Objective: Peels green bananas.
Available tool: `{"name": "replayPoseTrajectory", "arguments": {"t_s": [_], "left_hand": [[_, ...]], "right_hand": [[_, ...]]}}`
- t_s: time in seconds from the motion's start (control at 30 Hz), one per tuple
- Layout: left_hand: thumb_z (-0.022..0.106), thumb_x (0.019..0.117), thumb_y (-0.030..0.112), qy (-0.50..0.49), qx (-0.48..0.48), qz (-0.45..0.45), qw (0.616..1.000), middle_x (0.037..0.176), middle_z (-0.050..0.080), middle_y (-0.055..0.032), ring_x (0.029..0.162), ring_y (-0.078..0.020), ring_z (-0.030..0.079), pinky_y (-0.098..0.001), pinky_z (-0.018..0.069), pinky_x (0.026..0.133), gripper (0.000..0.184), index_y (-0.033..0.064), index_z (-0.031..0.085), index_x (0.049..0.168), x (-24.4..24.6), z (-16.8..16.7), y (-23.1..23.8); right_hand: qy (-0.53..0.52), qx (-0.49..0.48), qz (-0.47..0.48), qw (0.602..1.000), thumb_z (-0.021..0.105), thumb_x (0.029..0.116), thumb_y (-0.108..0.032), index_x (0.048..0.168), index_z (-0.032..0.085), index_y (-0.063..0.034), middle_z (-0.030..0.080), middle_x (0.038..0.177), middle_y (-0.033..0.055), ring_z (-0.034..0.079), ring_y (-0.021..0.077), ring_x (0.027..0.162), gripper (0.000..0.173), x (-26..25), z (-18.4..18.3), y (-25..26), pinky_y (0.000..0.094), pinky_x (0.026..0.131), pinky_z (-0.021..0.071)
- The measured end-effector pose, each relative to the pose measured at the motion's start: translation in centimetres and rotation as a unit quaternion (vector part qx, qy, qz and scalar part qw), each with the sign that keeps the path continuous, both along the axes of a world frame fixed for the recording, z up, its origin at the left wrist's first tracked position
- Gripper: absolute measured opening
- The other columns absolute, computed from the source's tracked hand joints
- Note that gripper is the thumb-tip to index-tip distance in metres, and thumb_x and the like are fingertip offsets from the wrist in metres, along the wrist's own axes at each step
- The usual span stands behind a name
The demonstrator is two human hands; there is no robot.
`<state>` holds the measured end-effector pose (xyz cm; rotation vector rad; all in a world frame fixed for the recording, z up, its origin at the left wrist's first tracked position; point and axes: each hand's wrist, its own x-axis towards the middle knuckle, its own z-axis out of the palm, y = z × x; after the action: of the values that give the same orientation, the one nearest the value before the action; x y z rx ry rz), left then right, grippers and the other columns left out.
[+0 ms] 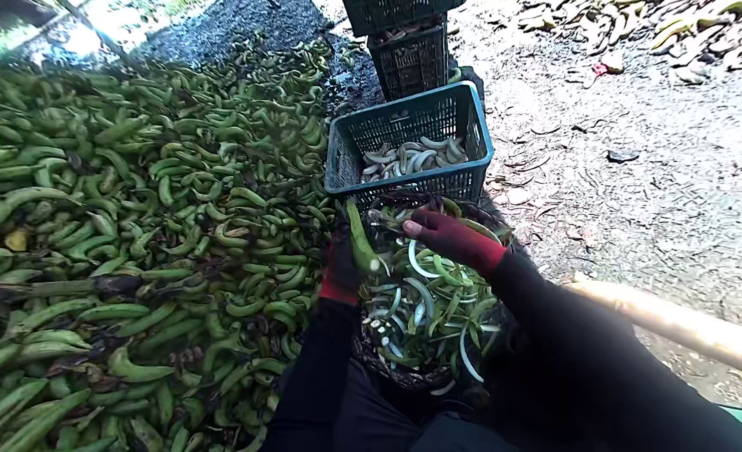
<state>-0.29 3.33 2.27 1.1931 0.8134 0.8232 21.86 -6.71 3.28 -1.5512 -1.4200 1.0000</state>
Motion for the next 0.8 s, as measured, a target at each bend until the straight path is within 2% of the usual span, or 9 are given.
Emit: {"name": "replayPoseTrajectory", "arguments": {"t_s": [0.07, 0.17, 0.23, 0.3, 0.37, 0.43, 0.53, 0.67, 0.8], "left_hand": [[0.037, 0.1014, 0.068, 0.010, 0.020, -0.012, 1.000, 0.120, 0.067, 0.0052, 0.098, -0.0095, 0.065, -0.0351, 0.0581, 0.079, 0.054, 0.0360, 0.054, 0.142, -1.0, -0.5, 0.0], [0.040, 0.0996, 0.070, 0.009, -0.017, 0.017, 1.000, 0.096, 0.065, 0.0017, 0.071, -0.0105, 0.061, -0.0292, 0.0543, 0.058, 0.053, 0.0321, 0.060, 0.131, -0.5, -0.3, 0.1], [0.045, 0.0990, 0.069, -0.012, -0.038, 0.025, 0.999, 0.097, 0.067, 0.0009, 0.071, -0.0109, 0.062, -0.0288, 0.0545, 0.058, 0.051, 0.0310, 0.061, 0.130, -0.4, 0.2, -0.5], [0.046, 0.1005, 0.065, -0.041, -0.045, 0.012, 0.998, 0.100, 0.067, 0.0014, 0.076, -0.0101, 0.063, -0.0283, 0.0557, 0.061, 0.048, 0.0309, 0.060, 0.131, -0.2, 0.2, -1.4], [0.043, 0.1027, 0.062, -0.038, -0.055, -0.005, 0.998, 0.104, 0.068, 0.0007, 0.083, -0.0110, 0.065, -0.0311, 0.0571, 0.068, 0.047, 0.0289, 0.061, 0.131, 0.3, -0.3, -2.6], [0.042, 0.1026, 0.062, -0.017, -0.091, -0.027, 0.995, 0.097, 0.067, 0.0003, 0.078, -0.0107, 0.064, -0.0301, 0.0561, 0.064, 0.047, 0.0251, 0.063, 0.124, 1.4, -0.6, -3.7], [0.041, 0.1005, 0.067, 0.028, -0.117, -0.037, 0.992, 0.098, 0.067, -0.0009, 0.077, -0.0117, 0.064, -0.0310, 0.0565, 0.064, 0.055, 0.0247, 0.063, 0.127, 2.2, -0.7, -3.9], [0.037, 0.1013, 0.069, -0.042, -0.039, -0.001, 0.998, 0.111, 0.069, 0.0014, 0.089, -0.0112, 0.066, -0.0327, 0.0581, 0.071, 0.056, 0.0305, 0.058, 0.137, 0.1, -1.6, -1.4], [0.037, 0.1033, 0.065, -0.140, -0.069, -0.014, 0.988, 0.104, 0.067, 0.0039, 0.081, -0.0058, 0.065, -0.0235, 0.0567, 0.065, 0.050, 0.0305, 0.059, 0.133, 0.3, -0.6, -1.8]], "right_hand": [[-0.091, -0.021, 0.051, 0.994, 0.046, 0.1031, -0.061, 0.117, 0.068, -0.0175, 0.069, 0.100, 0.0085, 0.067, 0.0268, 0.092, 0.050, -1.5, -1.3, 0.4, 0.0598, 0.082, 0.0529], [-0.186, -0.002, 0.103, 0.977, 0.049, 0.1013, -0.061, 0.113, 0.071, -0.0204, 0.067, 0.101, 0.0046, 0.066, 0.0240, 0.090, 0.047, -2.5, -1.4, 0.4, 0.0560, 0.079, 0.0520], [-0.216, 0.011, 0.099, 0.971, 0.048, 0.1008, -0.062, 0.113, 0.071, -0.0221, 0.065, 0.097, 0.0037, 0.064, 0.0226, 0.085, 0.047, -2.8, -1.4, 0.2, 0.0534, 0.075, 0.0517], [-0.250, 0.041, 0.060, 0.966, 0.047, 0.0992, -0.066, 0.113, 0.072, -0.0235, 0.066, 0.098, 0.0047, 0.065, 0.0237, 0.085, 0.051, -2.8, -2.1, 0.4, 0.0543, 0.074, 0.0517], [-0.289, 0.060, -0.009, 0.955, 0.048, 0.0986, -0.067, 0.116, 0.072, -0.0216, 0.067, 0.105, 0.0100, 0.065, 0.0304, 0.095, 0.054, -2.5, -2.3, 1.1, 0.0595, 0.085, 0.0493], [-0.337, 0.062, -0.130, 0.930, 0.048, 0.0973, -0.067, 0.121, 0.071, -0.0189, 0.066, 0.111, 0.0186, 0.064, 0.0393, 0.104, 0.059, -1.6, -2.2, 2.2, 0.0641, 0.092, 0.0460], [-0.289, 0.013, -0.232, 0.929, 0.048, 0.0992, -0.064, 0.126, 0.068, -0.0151, 0.064, 0.119, 0.0234, 0.064, 0.0431, 0.108, 0.059, 0.4, -0.8, 2.9, 0.0677, 0.090, 0.0464], [-0.166, 0.048, -0.044, 0.984, 0.045, 0.0995, -0.068, 0.111, 0.069, -0.0201, 0.066, 0.091, 0.0046, 0.065, 0.0228, 0.078, 0.055, -1.4, -0.6, -0.2, 0.0536, 0.068, 0.0542], [-0.198, 0.028, 0.048, 0.979, 0.048, 0.0986, -0.067, 0.107, 0.071, -0.0215, 0.067, 0.097, 0.0022, 0.065, 0.0205, 0.084, 0.051, -2.3, -1.2, -0.1, 0.0533, 0.075, 0.0516]]}}
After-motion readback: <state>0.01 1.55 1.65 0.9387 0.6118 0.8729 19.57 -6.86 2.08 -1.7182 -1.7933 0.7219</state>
